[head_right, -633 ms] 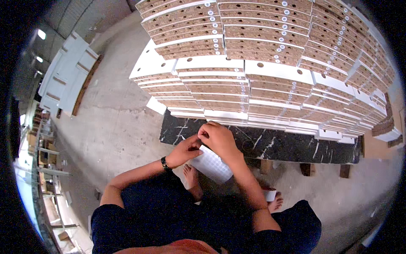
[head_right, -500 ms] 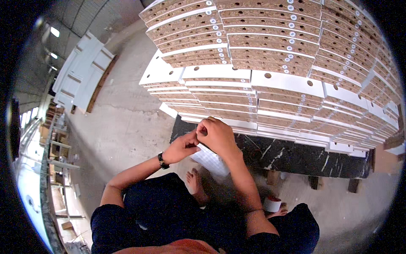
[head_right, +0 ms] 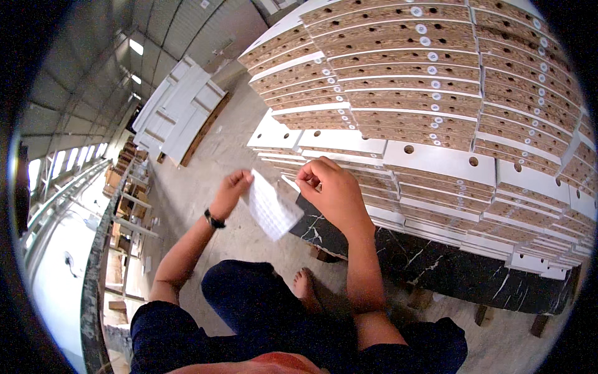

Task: The person picks up individual small white circular stickers from a sheet and applies them one by one to pre-drilled holes on stacked white wooden furniture boards.

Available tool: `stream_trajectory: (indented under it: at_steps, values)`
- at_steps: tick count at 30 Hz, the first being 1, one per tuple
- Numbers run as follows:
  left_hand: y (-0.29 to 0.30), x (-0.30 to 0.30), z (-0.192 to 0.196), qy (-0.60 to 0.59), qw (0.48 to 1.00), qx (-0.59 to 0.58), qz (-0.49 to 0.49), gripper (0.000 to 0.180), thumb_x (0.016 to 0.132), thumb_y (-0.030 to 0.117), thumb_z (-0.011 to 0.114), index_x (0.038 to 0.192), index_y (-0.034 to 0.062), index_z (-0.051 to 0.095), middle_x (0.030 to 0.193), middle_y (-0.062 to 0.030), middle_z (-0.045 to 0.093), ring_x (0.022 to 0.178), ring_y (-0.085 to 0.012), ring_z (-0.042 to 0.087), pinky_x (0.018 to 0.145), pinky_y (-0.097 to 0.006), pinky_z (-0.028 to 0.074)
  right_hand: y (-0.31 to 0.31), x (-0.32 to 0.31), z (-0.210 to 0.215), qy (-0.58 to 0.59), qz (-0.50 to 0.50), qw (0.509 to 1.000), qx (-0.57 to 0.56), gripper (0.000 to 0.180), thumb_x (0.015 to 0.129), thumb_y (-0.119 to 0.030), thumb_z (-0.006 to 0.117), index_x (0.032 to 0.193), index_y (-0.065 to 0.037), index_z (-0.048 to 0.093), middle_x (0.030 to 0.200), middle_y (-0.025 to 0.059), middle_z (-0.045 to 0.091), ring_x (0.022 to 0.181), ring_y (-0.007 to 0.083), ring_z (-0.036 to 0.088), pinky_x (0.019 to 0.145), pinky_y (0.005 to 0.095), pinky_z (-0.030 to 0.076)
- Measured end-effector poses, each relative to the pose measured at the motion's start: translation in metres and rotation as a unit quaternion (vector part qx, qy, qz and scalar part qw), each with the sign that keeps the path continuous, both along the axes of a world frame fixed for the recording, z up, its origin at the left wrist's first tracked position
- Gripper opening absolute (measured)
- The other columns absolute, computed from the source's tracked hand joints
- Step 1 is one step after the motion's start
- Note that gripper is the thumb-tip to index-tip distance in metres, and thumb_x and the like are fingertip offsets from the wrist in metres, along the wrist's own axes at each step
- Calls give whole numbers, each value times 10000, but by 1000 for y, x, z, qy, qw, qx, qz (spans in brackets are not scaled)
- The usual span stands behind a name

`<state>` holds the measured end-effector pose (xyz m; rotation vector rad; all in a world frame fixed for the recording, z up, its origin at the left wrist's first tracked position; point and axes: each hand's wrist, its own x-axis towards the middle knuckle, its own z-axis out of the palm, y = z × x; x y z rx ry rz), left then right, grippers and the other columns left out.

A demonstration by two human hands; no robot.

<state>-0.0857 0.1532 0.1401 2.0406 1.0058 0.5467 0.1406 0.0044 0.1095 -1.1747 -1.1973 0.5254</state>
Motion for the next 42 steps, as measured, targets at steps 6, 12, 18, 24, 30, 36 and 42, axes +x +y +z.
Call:
stream_trajectory:
  at_steps: [6,12,18,24,30,36,42]
  values:
    - [30,-9,-5,-49,997,38,40,255,933,262,414,860,45,526,724,55,438,686,-43,377,613,-211,340,0,-9,8,39,24,997,57,97,753,-84,634,803,-32,571,756,29,576,641,104,556,549,230,435]
    - [32,-50,-73,-21,1000,15,9,329,950,288,357,979,41,572,829,18,560,759,-60,477,681,-213,373,1,-24,-12,16,-38,999,12,106,754,-89,638,807,-32,567,731,9,559,633,78,527,552,219,417]
    - [88,-27,-62,-209,963,142,-90,296,932,220,386,1094,14,524,1091,-89,533,1009,-158,473,887,-279,354,6,-45,-19,16,-39,997,-60,99,747,-63,642,787,-26,560,725,-14,536,627,59,489,582,217,415]
    - [127,31,-21,-325,934,36,-146,396,939,299,374,1246,70,473,1136,-37,543,999,-110,472,910,-255,348,41,-40,23,-120,-155,976,-98,95,775,-103,623,798,-27,571,733,-7,547,665,72,485,618,222,407]
    - [131,28,-50,-465,848,-110,-229,366,940,300,371,1118,10,508,1274,-85,478,884,-71,536,820,-241,441,88,-51,47,-335,-176,914,-142,101,747,-112,632,784,-44,567,817,30,549,685,145,530,627,268,431]
    - [114,2,-39,-438,862,-94,-237,353,937,315,371,1088,31,518,1264,-72,491,822,-51,559,759,-223,473,90,-50,25,-456,-250,843,-137,109,718,-136,650,758,-73,571,816,39,555,711,186,535,632,304,436]
    - [104,-14,-65,-372,924,0,-84,279,924,282,426,911,34,554,735,43,493,657,-47,416,616,-215,373,95,-50,12,-460,-294,835,-69,124,714,-142,666,718,-72,564,761,35,558,685,188,535,593,307,430]
